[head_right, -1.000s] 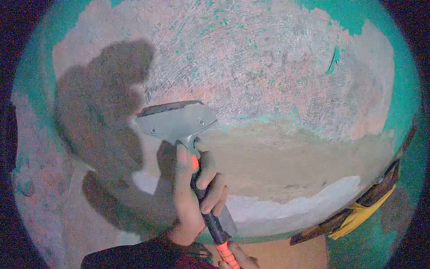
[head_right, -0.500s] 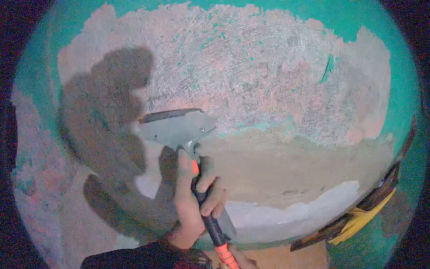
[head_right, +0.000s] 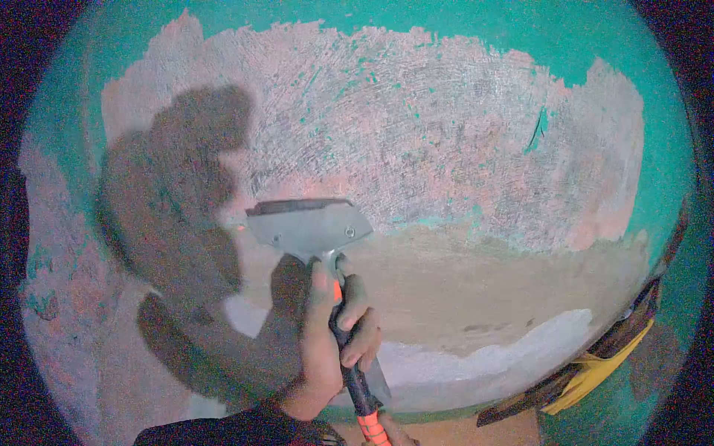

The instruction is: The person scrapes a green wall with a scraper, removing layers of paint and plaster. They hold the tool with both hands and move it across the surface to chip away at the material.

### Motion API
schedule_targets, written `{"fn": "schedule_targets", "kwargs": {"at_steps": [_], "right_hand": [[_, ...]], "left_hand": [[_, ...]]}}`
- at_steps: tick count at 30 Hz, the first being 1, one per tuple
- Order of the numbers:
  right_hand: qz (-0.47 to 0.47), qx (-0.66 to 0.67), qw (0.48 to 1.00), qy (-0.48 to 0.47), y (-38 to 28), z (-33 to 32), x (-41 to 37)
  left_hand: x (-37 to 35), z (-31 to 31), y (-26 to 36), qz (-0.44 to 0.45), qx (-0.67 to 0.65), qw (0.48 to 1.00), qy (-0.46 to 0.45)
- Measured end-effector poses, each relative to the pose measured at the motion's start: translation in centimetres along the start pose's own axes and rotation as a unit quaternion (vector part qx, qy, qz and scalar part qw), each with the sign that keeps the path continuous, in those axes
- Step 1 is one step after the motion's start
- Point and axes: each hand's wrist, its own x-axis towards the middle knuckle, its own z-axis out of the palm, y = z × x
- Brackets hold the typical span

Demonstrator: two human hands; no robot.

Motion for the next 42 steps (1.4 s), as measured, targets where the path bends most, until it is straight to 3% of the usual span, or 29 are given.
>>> {"fn": "schedule_targets", "kwargs": {"at_steps": [2, 5, 8, 11, 14, 17, 21, 24, 30, 33, 39, 42], "right_hand": [[0.002, 0.005, 1.0, 0.0, 0.0, -0.1, -0.3], [0.085, 0.037, 0.996, 0.014, -0.8, -0.1, -1.1], [0.016, 0.053, 0.998, 0.022, 0.2, -0.1, -0.5], [0.036, 0.057, 0.998, 0.01, 0.1, -0.2, -0.6], [0.027, 0.035, 0.999, 0.014, -0.1, 0.4, -1.1], [0.019, 0.051, 0.998, -0.008, -1.2, -0.2, -0.1], [-0.058, -0.034, 0.998, 0.017, -1.2, 0.1, -0.2], [0.047, 0.044, 0.998, -0.013, -1.4, -0.4, -0.7], [0.041, -0.037, 0.998, 0.002, -1.5, -0.1, -0.7], [0.034, 0.041, 0.998, -0.021, -1.6, -0.5, -0.1], [-0.054, 0.03, 0.998, -0.024, -2.0, 0.3, 1.0], [-0.006, 0.035, 0.999, -0.041, -3.5, -0.3, 1.3]], "left_hand": [[0.4, 0.0, 0.0, 0.008, -0.001, 1.0, -0.001], [-0.3, -0.2, -0.5, -0.021, -0.007, 1.0, 0.02], [0.1, 0.8, -0.2, 0.01, -0.038, 0.999, 0.03], [0.4, 0.2, -0.2, 0.018, -0.024, 0.999, -0.023], [-0.4, 0.3, -0.2, -0.013, -0.024, 0.999, 0.044], [0.1, 1.2, 0.5, 0.005, -0.02, 0.999, 0.031], [-0.1, 0.6, -0.1, -0.001, -0.044, 0.999, 0.015], [-0.1, -0.2, -0.2, -0.009, -0.05, 0.999, -0.011], [0.0, 0.6, -0.2, 0.013, -0.055, 0.998, 0.016], [0.3, 1.0, 0.3, 0.019, -0.041, 0.999, 0.016], [0.8, 1.5, 1.4, 0.031, -0.049, 0.998, 0.007], [1.9, 2.6, 2.5, 0.067, -0.042, 0.997, -0.002]]}}
